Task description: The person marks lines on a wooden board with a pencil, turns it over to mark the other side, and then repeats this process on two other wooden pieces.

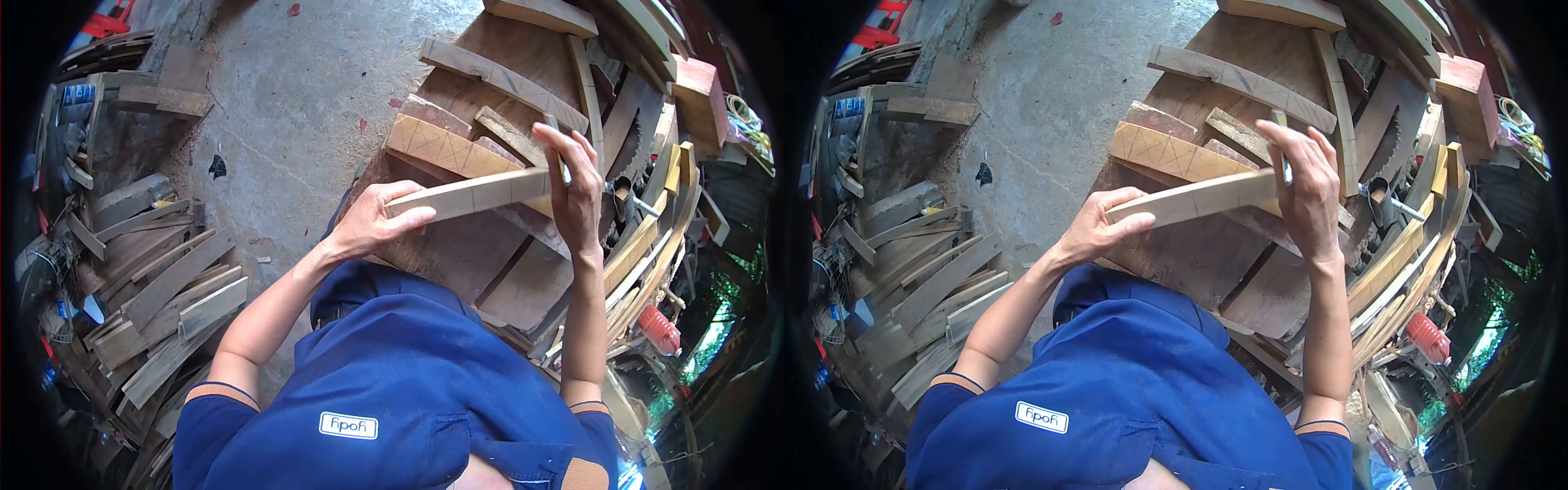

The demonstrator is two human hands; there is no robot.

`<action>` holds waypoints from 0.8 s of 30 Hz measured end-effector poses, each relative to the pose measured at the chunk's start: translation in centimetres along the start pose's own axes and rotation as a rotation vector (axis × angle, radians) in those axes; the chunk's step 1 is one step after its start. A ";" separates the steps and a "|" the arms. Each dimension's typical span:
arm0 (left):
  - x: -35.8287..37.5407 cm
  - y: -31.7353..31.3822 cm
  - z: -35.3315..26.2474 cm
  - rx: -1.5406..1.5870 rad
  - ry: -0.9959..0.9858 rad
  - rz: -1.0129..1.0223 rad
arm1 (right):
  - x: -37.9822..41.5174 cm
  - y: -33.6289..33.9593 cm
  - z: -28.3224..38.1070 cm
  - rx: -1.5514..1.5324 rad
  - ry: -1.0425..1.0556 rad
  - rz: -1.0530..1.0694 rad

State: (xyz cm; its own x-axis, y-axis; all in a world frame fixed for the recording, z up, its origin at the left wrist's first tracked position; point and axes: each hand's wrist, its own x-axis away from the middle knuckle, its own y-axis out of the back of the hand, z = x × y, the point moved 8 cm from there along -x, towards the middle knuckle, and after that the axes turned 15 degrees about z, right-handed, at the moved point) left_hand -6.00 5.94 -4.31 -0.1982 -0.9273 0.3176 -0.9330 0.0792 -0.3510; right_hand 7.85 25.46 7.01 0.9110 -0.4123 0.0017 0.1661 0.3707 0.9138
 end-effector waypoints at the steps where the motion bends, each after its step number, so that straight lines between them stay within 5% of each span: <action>1: 0.2 -0.3 0.1 0.008 0.019 0.061 | 1.2 -0.3 -0.6 0.031 -0.025 0.007; 15: 1.1 1.2 -2.9 -0.055 0.343 0.252 | 16.4 -4.0 3.2 0.087 -0.122 -0.005; 21: -2.1 3.5 -9.2 -0.638 0.137 0.003 | 16.9 -5.3 5.9 -0.020 -0.265 -0.234; 24: -4.2 3.9 -10.4 -0.657 0.014 -0.041 | 16.4 -5.9 6.4 -0.047 -0.321 -0.323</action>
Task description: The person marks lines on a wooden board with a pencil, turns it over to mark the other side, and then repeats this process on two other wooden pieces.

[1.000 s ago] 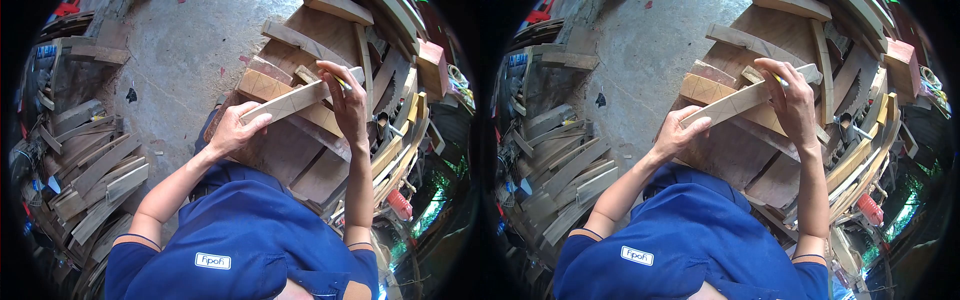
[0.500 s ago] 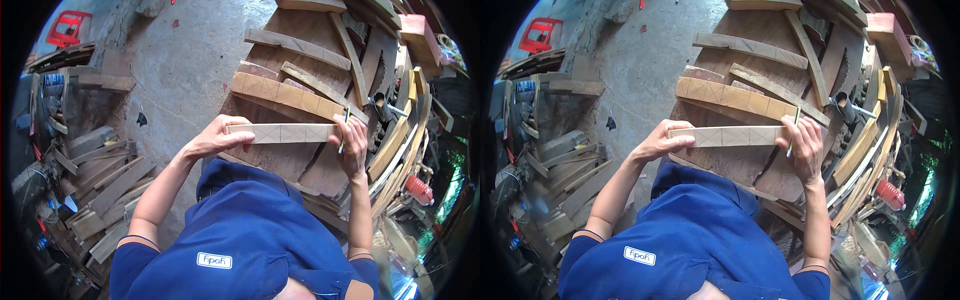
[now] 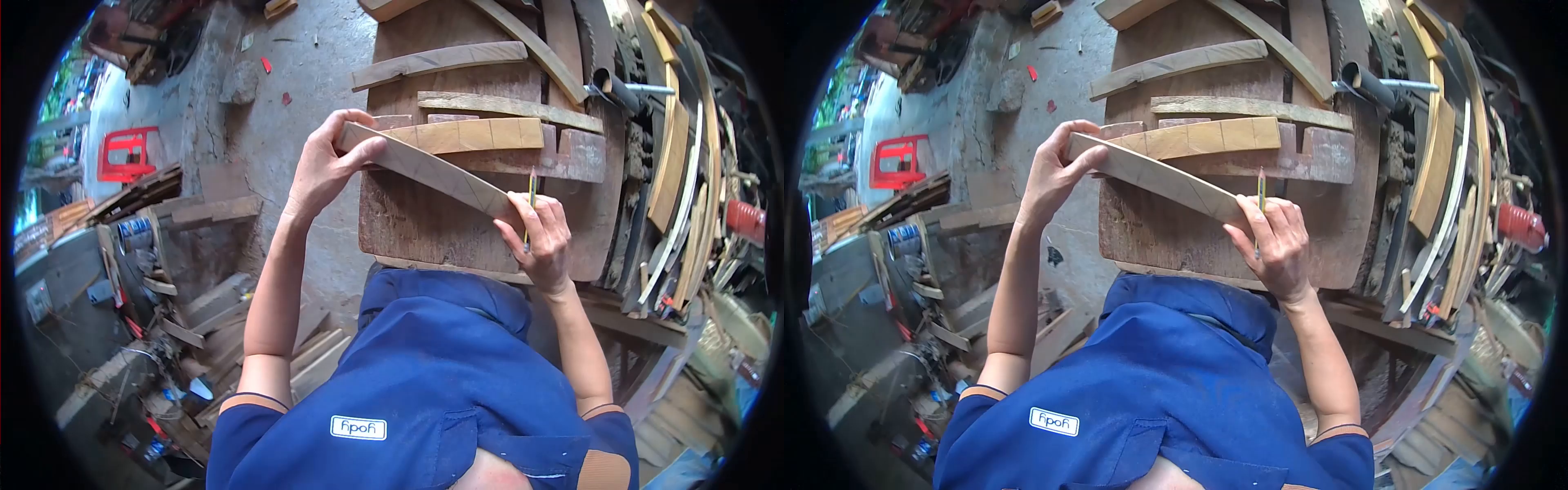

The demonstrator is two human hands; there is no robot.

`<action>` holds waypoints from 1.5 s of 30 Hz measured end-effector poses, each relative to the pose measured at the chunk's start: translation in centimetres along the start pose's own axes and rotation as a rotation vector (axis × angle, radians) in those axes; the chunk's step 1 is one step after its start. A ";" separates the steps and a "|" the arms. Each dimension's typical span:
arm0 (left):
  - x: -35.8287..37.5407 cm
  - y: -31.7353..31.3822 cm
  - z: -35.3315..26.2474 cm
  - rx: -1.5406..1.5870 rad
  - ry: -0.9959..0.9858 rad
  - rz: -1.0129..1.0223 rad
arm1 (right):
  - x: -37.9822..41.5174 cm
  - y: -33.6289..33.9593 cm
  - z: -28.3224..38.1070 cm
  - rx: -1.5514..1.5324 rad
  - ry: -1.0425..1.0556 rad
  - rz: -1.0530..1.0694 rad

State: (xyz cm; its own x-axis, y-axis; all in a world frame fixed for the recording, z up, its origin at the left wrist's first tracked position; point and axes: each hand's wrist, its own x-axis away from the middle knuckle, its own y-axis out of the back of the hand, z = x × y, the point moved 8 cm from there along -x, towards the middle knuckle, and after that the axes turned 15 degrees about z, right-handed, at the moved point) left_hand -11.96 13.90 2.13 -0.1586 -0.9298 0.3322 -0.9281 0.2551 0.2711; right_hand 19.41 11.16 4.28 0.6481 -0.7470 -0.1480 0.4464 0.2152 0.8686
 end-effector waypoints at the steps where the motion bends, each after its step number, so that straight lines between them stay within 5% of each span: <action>1: -0.5 0.1 -0.4 0.002 -0.022 -0.026 | -0.1 -0.2 -0.1 -0.010 -0.014 -0.024; 45: -3.3 0.0 1.7 -0.066 0.144 -0.037 | -1.2 -0.2 -2.5 -0.230 -0.042 0.021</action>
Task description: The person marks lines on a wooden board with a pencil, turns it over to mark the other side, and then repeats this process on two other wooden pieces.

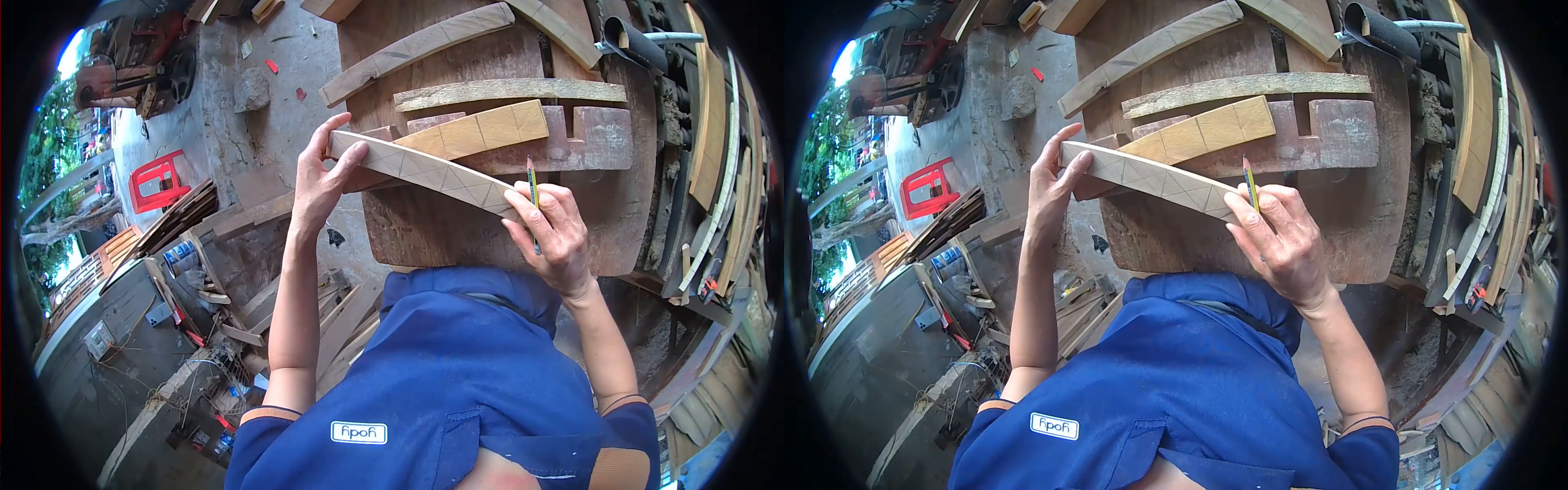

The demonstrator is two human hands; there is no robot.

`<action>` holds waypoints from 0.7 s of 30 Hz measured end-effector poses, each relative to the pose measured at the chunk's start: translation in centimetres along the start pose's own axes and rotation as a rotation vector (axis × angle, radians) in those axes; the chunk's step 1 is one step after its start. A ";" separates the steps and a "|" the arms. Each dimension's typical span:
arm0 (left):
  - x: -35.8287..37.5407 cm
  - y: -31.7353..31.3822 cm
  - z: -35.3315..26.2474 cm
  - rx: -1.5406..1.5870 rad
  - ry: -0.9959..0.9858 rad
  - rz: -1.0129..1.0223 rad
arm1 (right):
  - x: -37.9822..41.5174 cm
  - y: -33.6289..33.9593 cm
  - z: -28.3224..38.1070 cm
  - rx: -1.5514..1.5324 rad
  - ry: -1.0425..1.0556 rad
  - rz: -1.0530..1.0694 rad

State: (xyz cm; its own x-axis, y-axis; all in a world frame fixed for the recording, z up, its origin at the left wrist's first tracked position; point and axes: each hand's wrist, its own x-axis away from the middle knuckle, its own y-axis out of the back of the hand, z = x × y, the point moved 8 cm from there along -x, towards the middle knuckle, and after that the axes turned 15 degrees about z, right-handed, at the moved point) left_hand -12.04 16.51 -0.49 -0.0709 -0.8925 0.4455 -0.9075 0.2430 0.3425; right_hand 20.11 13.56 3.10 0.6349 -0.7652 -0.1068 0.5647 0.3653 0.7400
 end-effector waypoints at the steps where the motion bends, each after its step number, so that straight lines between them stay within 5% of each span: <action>1: 0.0 -0.1 0.0 0.014 0.000 -0.003 | 0.0 0.0 -0.1 -0.001 -0.001 0.003; 17: 0.1 -0.4 0.6 0.053 0.038 0.010 | -0.3 0.1 -0.3 -0.021 0.012 0.023; 21: 0.5 -0.3 -0.6 -0.183 -0.009 -0.067 | -0.3 0.2 -0.2 -0.016 0.009 0.031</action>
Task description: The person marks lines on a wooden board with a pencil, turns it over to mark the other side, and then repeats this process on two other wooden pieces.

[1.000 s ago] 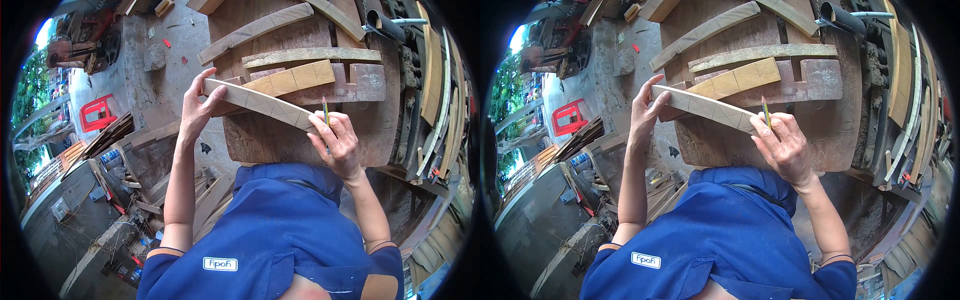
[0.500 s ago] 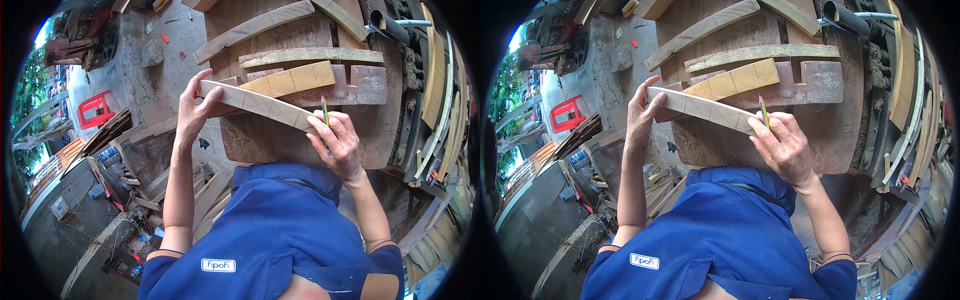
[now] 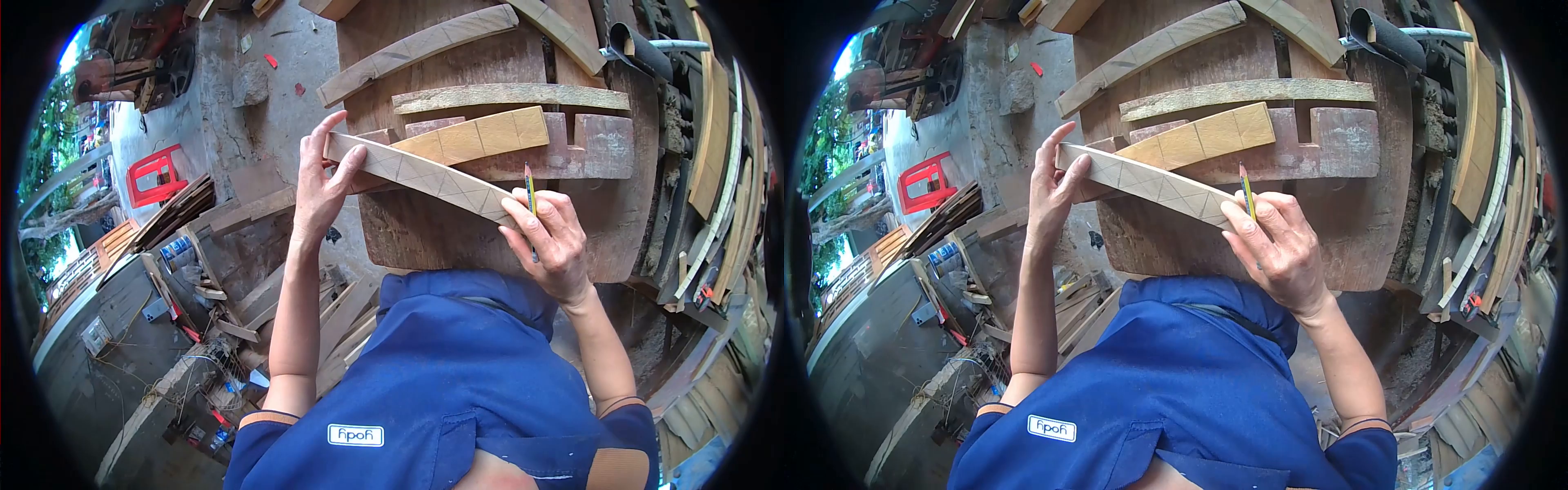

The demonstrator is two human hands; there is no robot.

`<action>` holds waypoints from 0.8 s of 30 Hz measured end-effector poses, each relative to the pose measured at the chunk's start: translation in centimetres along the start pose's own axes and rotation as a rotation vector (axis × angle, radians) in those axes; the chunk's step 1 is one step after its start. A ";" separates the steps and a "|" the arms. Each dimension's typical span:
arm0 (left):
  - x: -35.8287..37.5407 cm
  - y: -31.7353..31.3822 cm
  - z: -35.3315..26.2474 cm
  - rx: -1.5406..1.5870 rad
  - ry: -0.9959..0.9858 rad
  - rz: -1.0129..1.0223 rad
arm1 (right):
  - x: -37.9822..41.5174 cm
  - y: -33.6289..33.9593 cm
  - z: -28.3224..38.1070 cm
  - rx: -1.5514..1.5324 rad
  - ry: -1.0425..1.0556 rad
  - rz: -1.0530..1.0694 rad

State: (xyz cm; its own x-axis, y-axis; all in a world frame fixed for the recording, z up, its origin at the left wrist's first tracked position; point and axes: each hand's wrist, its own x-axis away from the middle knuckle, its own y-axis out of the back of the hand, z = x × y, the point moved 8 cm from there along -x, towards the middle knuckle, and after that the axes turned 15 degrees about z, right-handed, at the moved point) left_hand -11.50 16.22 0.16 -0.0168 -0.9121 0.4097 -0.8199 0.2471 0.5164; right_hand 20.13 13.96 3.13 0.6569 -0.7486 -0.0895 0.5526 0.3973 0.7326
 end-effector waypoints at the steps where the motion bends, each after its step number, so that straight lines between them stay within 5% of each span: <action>1: 0.2 -0.2 -0.5 -0.042 0.006 0.003 | 0.0 0.0 0.1 0.000 0.001 -0.001; 6: 0.3 -0.9 -0.6 -0.091 0.015 -0.013 | 0.1 0.0 0.2 -0.005 0.000 -0.002; 11: 0.5 -2.2 -2.8 -0.535 0.047 -0.049 | 0.1 0.1 0.3 -0.017 -0.008 0.006; 24: 0.5 -2.5 -2.7 -0.458 0.053 -0.078 | -0.3 1.2 0.3 0.060 0.050 0.077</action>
State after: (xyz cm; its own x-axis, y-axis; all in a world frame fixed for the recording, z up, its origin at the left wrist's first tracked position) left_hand -7.93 16.06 1.12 0.0737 -0.9188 0.3877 -0.4802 0.3080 0.8213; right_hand 20.45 14.46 4.27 0.7220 -0.6890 -0.0639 0.4690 0.4194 0.7773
